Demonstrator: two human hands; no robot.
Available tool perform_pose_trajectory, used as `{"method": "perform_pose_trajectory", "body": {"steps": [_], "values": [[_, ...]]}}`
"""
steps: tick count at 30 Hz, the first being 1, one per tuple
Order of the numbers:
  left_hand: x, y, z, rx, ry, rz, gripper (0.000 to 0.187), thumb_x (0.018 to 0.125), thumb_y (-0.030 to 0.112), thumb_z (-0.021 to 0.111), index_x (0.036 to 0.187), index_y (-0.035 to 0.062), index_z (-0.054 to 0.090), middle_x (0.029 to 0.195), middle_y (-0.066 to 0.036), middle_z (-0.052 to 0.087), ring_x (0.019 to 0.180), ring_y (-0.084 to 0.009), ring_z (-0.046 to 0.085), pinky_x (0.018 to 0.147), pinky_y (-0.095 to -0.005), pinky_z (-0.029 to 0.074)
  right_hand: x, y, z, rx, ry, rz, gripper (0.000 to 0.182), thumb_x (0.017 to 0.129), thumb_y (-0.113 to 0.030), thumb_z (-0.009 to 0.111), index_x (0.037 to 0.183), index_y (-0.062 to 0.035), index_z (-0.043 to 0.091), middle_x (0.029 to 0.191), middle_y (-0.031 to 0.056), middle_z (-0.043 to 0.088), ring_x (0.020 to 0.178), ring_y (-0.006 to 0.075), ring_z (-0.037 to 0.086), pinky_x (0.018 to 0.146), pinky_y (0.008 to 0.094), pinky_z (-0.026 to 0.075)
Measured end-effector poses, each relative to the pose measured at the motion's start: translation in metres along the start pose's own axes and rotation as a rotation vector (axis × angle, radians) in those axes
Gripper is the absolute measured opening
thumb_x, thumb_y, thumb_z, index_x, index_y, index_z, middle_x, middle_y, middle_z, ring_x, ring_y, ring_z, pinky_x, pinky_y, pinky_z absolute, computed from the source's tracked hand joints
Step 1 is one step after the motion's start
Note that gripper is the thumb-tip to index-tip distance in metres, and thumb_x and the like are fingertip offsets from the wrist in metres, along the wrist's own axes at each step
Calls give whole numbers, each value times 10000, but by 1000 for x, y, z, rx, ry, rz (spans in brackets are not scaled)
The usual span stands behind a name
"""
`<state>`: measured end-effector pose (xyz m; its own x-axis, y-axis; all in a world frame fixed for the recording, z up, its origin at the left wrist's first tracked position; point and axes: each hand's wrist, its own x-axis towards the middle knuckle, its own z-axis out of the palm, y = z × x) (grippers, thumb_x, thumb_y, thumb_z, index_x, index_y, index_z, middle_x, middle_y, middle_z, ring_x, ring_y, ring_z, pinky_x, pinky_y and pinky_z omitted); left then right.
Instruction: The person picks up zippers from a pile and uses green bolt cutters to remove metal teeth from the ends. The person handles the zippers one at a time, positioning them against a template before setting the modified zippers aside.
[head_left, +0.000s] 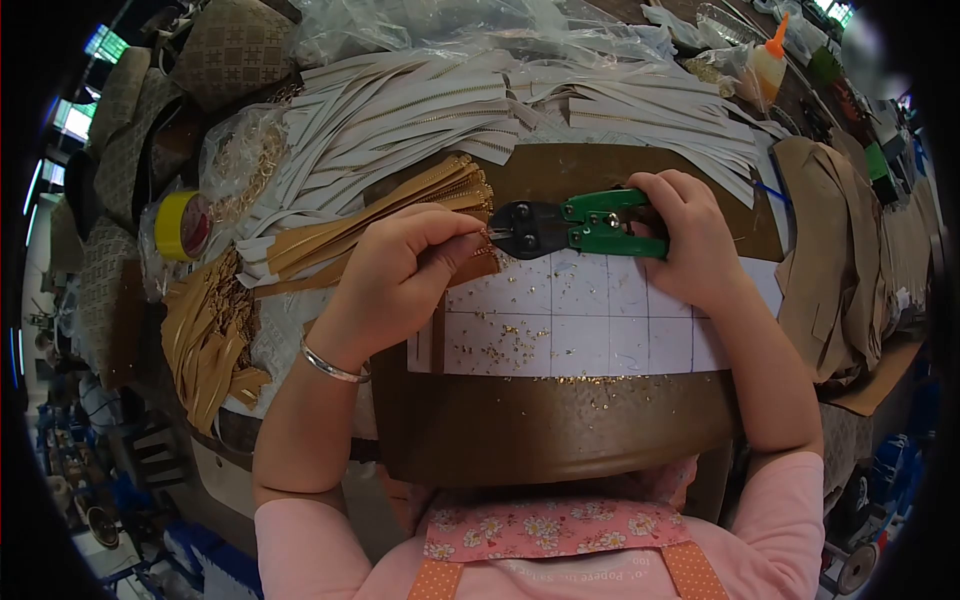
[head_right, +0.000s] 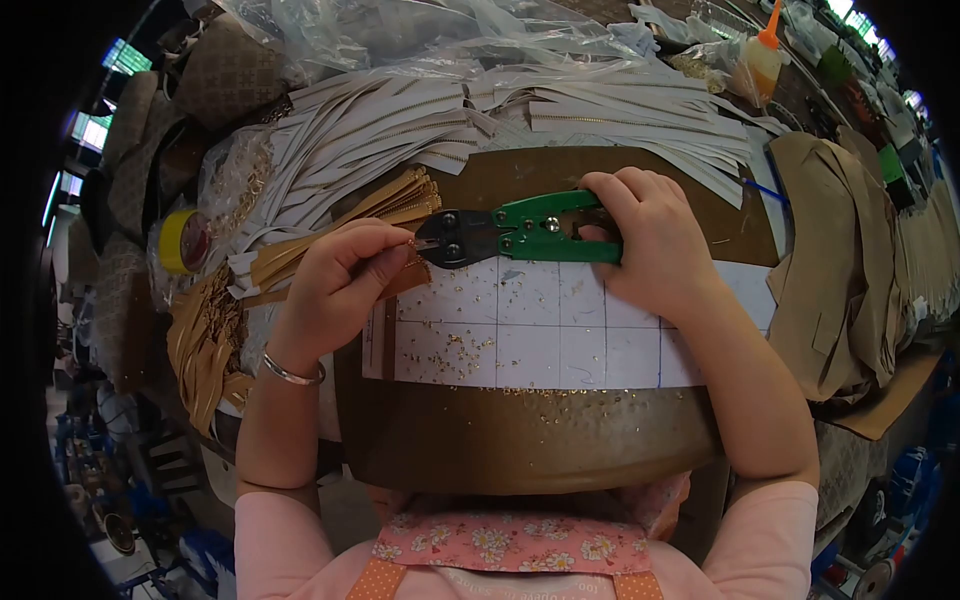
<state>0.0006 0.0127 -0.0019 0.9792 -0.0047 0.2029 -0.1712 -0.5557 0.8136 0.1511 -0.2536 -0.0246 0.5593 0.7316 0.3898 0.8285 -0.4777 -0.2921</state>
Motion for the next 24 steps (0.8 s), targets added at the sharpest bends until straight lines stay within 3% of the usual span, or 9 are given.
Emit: {"method": "perform_pose_trajectory", "body": {"steps": [21,24], "values": [[-2,4,3,-3,11,-8,102,922,35,629,964,-54,656,855,-52,630,752,-114,550,691,-243,456,1,0,1,-46,-34,-48,425,736,-84,688,1144,-80,569,1023,110,590,1012,322,565,933,421,425],[-2,4,5,-8,44,-8,102,920,44,636,941,-55,651,841,-48,624,746,-116,544,687,-247,455,1,-1,0,-44,-18,-50,365,737,-87,690,1088,-76,589,960,108,605,939,322,589,879,425,447]]}}
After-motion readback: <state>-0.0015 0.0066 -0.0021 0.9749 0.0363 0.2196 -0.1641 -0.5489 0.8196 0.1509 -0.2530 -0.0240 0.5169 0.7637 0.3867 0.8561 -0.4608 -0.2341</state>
